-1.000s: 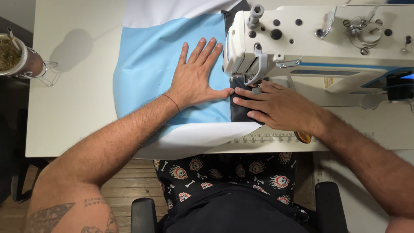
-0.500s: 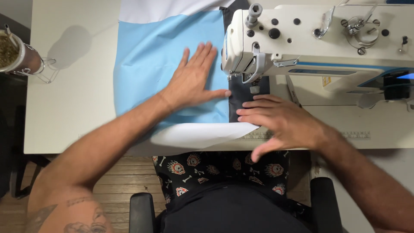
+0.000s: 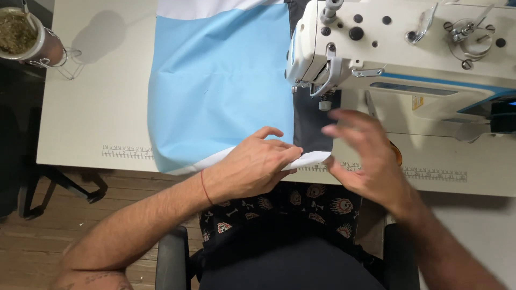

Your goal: Trimming and preparing fabric pieces at a sewing station using scissors

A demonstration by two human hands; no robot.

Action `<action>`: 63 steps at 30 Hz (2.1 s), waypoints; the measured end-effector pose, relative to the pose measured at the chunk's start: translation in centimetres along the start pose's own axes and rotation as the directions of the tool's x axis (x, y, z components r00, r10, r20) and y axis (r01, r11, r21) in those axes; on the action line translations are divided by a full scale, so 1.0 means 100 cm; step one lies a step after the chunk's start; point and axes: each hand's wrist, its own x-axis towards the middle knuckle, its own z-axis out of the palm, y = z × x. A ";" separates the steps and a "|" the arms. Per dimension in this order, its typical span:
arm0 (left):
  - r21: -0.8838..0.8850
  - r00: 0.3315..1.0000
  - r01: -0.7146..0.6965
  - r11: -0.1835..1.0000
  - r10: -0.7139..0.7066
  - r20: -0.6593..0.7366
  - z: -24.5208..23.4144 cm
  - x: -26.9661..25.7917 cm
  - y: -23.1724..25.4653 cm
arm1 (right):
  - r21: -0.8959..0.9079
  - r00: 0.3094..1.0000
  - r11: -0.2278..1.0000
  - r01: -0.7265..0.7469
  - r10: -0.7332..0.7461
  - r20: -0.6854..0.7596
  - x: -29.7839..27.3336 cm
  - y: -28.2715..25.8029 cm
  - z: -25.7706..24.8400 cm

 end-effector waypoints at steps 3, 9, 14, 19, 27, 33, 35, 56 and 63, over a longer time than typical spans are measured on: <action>0.015 1.000 -0.013 1.000 0.013 0.027 -0.010 -0.002 0.005 | 0.288 0.896 0.863 -0.415 0.443 -0.034 -0.031 -0.003 0.014; -0.009 0.996 -0.032 0.999 0.033 0.079 -0.022 0.001 0.019 | 0.745 0.653 0.225 -0.628 0.673 0.348 -0.025 -0.020 0.051; -0.045 0.993 -0.040 0.998 0.045 0.106 -0.039 -0.006 0.027 | 0.763 0.465 -0.128 -0.633 0.725 0.507 -0.010 -0.024 0.059; -0.370 0.816 0.421 0.828 -0.168 0.553 -0.110 0.006 0.023 | 0.626 0.429 0.166 -0.762 0.853 0.297 -0.042 0.004 0.084; -0.165 0.948 -0.237 0.957 0.265 0.175 -0.053 0.002 -0.069 | 0.429 0.573 0.472 -0.770 0.808 0.138 -0.005 -0.041 0.062; -0.057 0.915 -0.358 0.932 0.362 0.179 -0.036 -0.007 -0.077 | 0.743 0.499 0.170 -0.647 0.831 0.245 0.005 -0.043 0.072; -0.062 0.906 -0.390 0.919 0.395 0.154 -0.028 -0.007 -0.085 | 0.712 0.504 0.153 -0.685 0.806 0.311 0.008 -0.031 0.073; -0.095 0.854 -0.495 0.864 0.504 0.133 -0.023 0.006 -0.121 | -0.516 0.573 0.527 -0.675 0.816 0.083 0.073 0.016 0.044; -0.197 0.863 -0.455 0.868 0.484 0.141 -0.030 0.019 -0.119 | -0.389 0.856 0.892 0.230 0.004 0.517 0.064 0.055 0.054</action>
